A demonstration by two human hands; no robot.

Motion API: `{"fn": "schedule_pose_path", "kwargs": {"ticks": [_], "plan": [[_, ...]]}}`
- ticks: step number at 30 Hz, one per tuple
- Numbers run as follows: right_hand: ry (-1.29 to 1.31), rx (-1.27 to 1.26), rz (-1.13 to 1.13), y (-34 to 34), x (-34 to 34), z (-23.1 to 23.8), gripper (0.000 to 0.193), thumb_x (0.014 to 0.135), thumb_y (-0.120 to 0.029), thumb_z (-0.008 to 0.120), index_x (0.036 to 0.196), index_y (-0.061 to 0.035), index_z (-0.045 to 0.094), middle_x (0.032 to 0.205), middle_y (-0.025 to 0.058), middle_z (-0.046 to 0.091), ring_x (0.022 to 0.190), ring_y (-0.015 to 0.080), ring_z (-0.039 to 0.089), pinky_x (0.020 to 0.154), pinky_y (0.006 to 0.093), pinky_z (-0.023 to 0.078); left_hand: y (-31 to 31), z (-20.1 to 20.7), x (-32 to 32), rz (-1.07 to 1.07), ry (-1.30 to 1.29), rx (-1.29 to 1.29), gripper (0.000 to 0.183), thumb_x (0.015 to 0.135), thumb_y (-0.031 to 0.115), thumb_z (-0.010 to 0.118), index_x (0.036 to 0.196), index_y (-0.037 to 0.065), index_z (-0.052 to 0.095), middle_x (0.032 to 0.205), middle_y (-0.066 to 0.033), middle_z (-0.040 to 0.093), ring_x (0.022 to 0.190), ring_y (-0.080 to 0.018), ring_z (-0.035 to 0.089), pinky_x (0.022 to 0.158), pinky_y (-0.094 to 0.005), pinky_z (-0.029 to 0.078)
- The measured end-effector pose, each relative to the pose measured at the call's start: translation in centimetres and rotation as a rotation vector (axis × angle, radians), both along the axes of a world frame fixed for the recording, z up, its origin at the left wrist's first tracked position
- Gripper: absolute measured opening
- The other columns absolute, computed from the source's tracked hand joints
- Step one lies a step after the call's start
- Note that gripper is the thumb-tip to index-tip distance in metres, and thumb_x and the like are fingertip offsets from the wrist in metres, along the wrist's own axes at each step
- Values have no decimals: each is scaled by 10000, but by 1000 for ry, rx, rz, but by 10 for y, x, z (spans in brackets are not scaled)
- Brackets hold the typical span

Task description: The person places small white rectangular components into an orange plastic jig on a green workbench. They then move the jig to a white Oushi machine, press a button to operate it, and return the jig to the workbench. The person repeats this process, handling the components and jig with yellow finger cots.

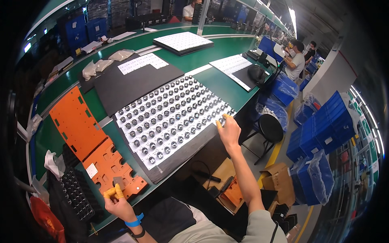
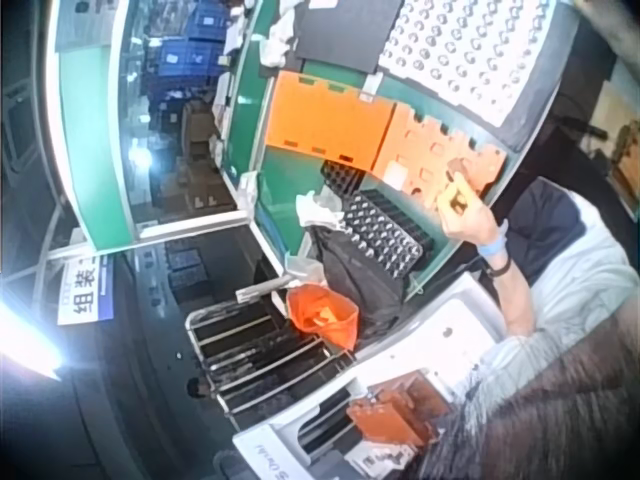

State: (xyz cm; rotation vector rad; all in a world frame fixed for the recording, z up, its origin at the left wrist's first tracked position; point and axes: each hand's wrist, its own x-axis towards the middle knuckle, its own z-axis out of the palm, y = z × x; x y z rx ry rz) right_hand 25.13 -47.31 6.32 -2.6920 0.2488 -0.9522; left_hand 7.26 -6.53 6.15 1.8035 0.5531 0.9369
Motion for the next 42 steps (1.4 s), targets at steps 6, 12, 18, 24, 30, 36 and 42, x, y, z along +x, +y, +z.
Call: {"fn": "schedule_pose_path", "kwargs": {"ticks": [6,12,18,24,30,36,42], "plan": [[-162,390,526,97,-39,26,281,842,-87,763,1110,-40,693,663,16,490,577,97,439,527,268,371,-4,11,-10,-255,-146,-536,139,950,119,689,915,28,591,803,-8,579,697,-68,519,619,-216,438],[-49,482,1110,180,-101,67,407,812,-276,807,1136,-55,697,874,98,631,778,251,602,696,349,495,-51,46,-9,-949,-314,-1645,245,1038,337,508,950,109,522,712,27,385,597,-89,326,553,-256,285],[-85,318,1228,208,-126,74,526,689,-316,883,1091,-34,696,966,94,639,790,252,584,688,353,447,-66,11,-15,-1107,-166,-1904,376,1061,378,418,1303,112,530,1215,-65,585,1031,-196,568,911,-367,487],[-38,299,1223,211,-137,76,481,644,-232,904,1030,-53,679,986,82,648,784,246,579,694,351,443,-58,-16,-12,-1318,-264,-1989,417,1063,358,426,1354,68,501,1370,-103,536,1241,-249,527,1071,-407,436],[-66,262,1157,210,-141,76,385,665,-150,850,999,-59,682,961,83,649,786,261,582,705,359,455,-57,7,-21,-1012,61,-1592,388,1066,312,435,1348,55,507,1258,-86,585,1095,-193,578,953,-359,488],[-126,52,775,161,-107,62,271,740,-164,808,923,-60,638,954,123,642,844,311,595,750,403,464,-28,30,-27,-903,-8,-1075,305,1049,213,481,1251,19,601,880,-16,593,656,-41,403,584,-205,331],[-54,-46,356,85,-59,14,247,758,-165,807,921,-38,670,971,130,608,908,323,576,801,409,464,5,21,-11,-411,-14,-282,184,995,105,587,1132,16,671,830,9,620,625,-42,400,543,-224,310]]}}
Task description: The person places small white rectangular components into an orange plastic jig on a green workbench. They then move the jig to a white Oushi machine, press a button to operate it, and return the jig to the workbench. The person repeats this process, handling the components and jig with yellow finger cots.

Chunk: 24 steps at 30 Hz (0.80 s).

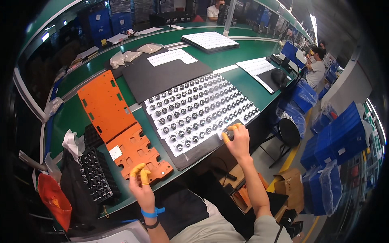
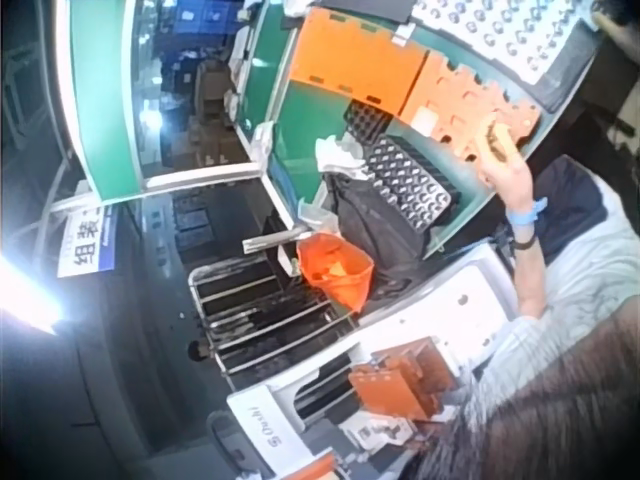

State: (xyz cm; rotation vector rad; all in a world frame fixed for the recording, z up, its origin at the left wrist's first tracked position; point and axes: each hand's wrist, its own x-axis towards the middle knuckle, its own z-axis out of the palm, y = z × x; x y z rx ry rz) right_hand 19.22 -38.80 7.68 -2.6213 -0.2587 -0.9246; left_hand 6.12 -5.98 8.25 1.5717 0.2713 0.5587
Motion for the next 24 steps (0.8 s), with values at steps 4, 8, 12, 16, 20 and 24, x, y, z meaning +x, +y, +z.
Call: {"fn": "schedule_pose_path", "kwargs": {"ticks": [4,8,12,16,20,24], "plan": [[56,-48,-103,-19,10,-17,232,767,-188,796,909,-50,676,938,103,614,909,295,578,803,403,448,12,-2,7,57,61,100,168,959,83,636,1108,29,691,738,44,558,588,-52,348,521,-243,283],[55,-18,-130,-24,14,-25,248,762,-194,800,916,-46,675,942,106,612,925,289,577,804,396,445,16,-3,7,-45,173,342,211,922,75,666,1126,45,710,702,26,485,587,-73,368,532,-255,308],[7,-42,-196,-34,23,-27,252,754,-190,803,919,-51,674,947,95,608,927,282,577,801,396,443,21,-11,3,-136,111,173,226,926,74,666,1145,31,701,716,34,512,603,-62,384,540,-234,329],[-35,-42,-261,-36,26,-27,237,765,-195,800,896,-41,677,911,86,609,898,271,583,801,391,448,23,-3,0,-183,120,106,236,931,70,664,1159,15,692,744,36,535,622,-55,391,548,-214,340],[-32,-31,-340,-47,30,-29,237,767,-199,795,899,-35,688,911,86,610,904,274,585,801,395,449,24,-5,-1,-189,119,116,243,925,61,665,1162,18,693,768,25,545,628,-59,395,551,-216,347],[-57,-51,-362,-56,36,-33,236,773,-210,790,911,-44,694,914,87,603,907,282,584,789,402,450,26,-10,-1,-198,120,139,245,914,55,670,1155,24,698,777,11,548,628,-70,398,551,-226,352]]}}
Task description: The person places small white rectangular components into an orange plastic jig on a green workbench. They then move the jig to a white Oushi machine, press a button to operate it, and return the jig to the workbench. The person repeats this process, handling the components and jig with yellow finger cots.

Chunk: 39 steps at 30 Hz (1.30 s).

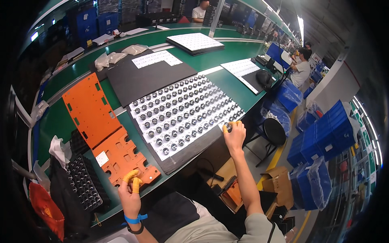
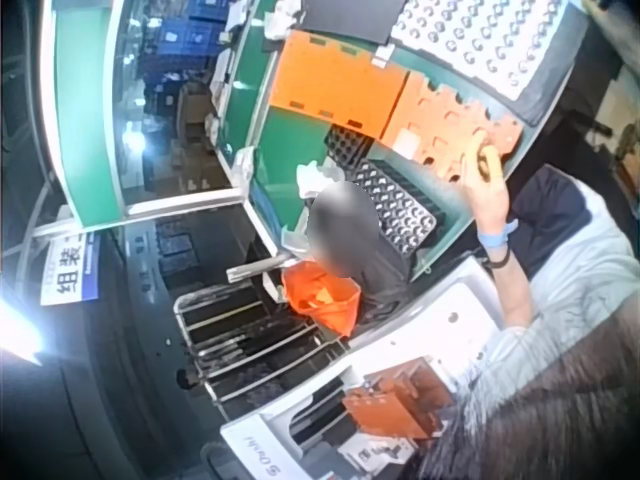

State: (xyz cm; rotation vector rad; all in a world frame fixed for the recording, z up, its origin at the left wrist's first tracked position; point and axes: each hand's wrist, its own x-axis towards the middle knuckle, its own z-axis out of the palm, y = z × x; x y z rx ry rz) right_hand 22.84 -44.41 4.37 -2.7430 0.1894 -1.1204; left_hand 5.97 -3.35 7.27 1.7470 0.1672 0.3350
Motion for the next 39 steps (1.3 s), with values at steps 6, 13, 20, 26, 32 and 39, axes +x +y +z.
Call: {"fn": "schedule_pose_path", "kwargs": {"ticks": [6,13,20,26,32,39], "plan": [[0,20,-32,-1,6,2,264,775,-208,794,955,-49,685,966,105,592,933,294,585,825,412,469,-1,1,0,1,-2,3,248,909,61,675,1154,34,702,761,7,522,630,-82,397,554,-238,352],[14,37,-40,1,9,4,279,765,-171,805,981,-49,677,1006,113,588,974,312,587,839,420,485,-2,1,-1,26,9,59,249,901,76,689,1148,48,711,733,2,475,631,-100,402,565,-253,355],[-37,11,12,27,3,10,339,808,-126,754,1123,-42,658,1068,146,579,1033,330,558,885,437,454,-4,4,0,55,25,163,246,885,120,715,1130,103,729,673,-9,440,572,-123,405,545,-283,356],[-52,278,683,176,-44,48,214,788,-49,745,991,-46,677,898,145,613,889,345,600,802,423,492,-11,16,1,148,-14,497,131,825,190,753,858,68,720,663,-88,548,615,-271,543,587,-379,417],[429,378,1357,318,-57,85,205,839,-220,734,898,-36,667,917,96,611,866,285,615,747,396,492,-12,17,-2,62,-199,467,125,696,74,668,797,4,692,809,-149,674,792,-352,649,670,-395,489],[456,-143,1012,431,-29,57,290,758,-323,764,773,-38,712,825,148,688,832,288,683,662,397,542,-3,10,-5,27,-153,465,130,714,40,659,826,-22,680,801,-182,667,756,-365,641,669,-402,494]]}}
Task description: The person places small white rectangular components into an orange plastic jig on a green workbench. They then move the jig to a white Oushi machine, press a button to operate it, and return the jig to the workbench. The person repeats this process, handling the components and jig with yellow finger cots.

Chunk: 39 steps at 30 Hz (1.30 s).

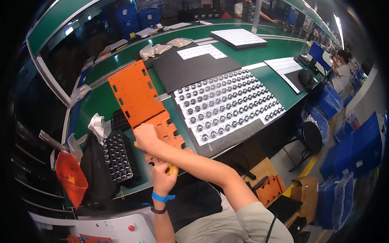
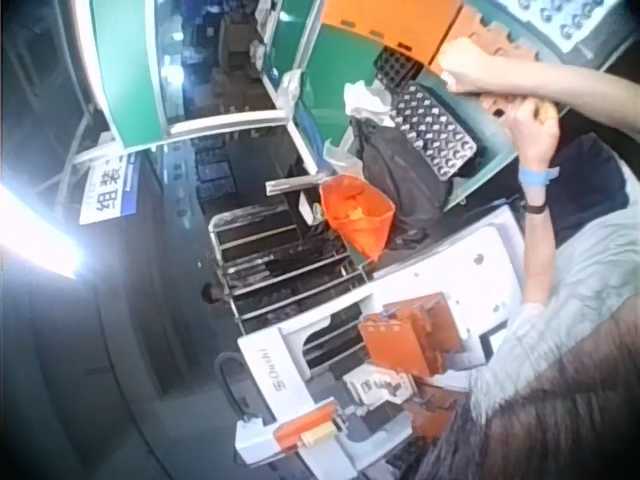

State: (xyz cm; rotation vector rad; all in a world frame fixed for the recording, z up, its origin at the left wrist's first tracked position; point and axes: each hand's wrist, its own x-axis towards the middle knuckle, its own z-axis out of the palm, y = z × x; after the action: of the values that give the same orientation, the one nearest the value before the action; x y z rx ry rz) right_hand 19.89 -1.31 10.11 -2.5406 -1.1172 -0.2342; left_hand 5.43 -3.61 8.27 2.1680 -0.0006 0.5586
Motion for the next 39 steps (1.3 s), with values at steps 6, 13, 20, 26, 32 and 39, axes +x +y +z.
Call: {"fn": "schedule_pose_path", "kwargs": {"ticks": [6,13,20,26,32,39], "plan": [[-88,-39,-8,16,4,-2,143,688,-212,741,633,-86,703,714,125,701,658,274,709,563,373,536,-1,-10,1,-11,51,-150,92,787,39,689,834,-38,669,734,-192,642,657,-306,620,607,-379,459],[276,425,-93,-103,-12,28,232,890,-201,620,798,10,649,694,166,659,653,307,681,580,402,512,4,-9,-1,-21,-4,5,200,793,82,742,713,-25,592,650,-163,539,622,-316,504,577,-396,362],[143,771,-620,-286,-25,-18,155,912,-102,617,906,44,668,693,198,645,563,292,601,535,381,415,0,-7,-3,25,23,38,289,757,179,793,645,13,585,624,-115,494,616,-314,480,595,-416,356],[-210,356,-1084,-401,11,-50,210,911,-215,666,840,-21,698,744,126,640,761,303,571,795,414,392,-17,-5,2,135,-30,250,302,752,221,788,616,39,588,631,-97,481,644,-303,462,594,-419,331],[-376,185,-1001,-427,19,-47,137,865,-190,719,871,-56,693,775,58,629,794,244,572,805,382,380,-18,-10,3,193,-4,241,306,747,211,797,616,35,585,634,-104,475,654,-302,456,597,-420,327],[-365,231,-850,-425,14,-50,282,790,-235,790,987,-56,698,905,70,582,893,250,546,847,384,392,-24,-10,4,243,3,241,298,751,195,798,623,28,586,640,-109,477,649,-305,444,591,-422,318]]}}
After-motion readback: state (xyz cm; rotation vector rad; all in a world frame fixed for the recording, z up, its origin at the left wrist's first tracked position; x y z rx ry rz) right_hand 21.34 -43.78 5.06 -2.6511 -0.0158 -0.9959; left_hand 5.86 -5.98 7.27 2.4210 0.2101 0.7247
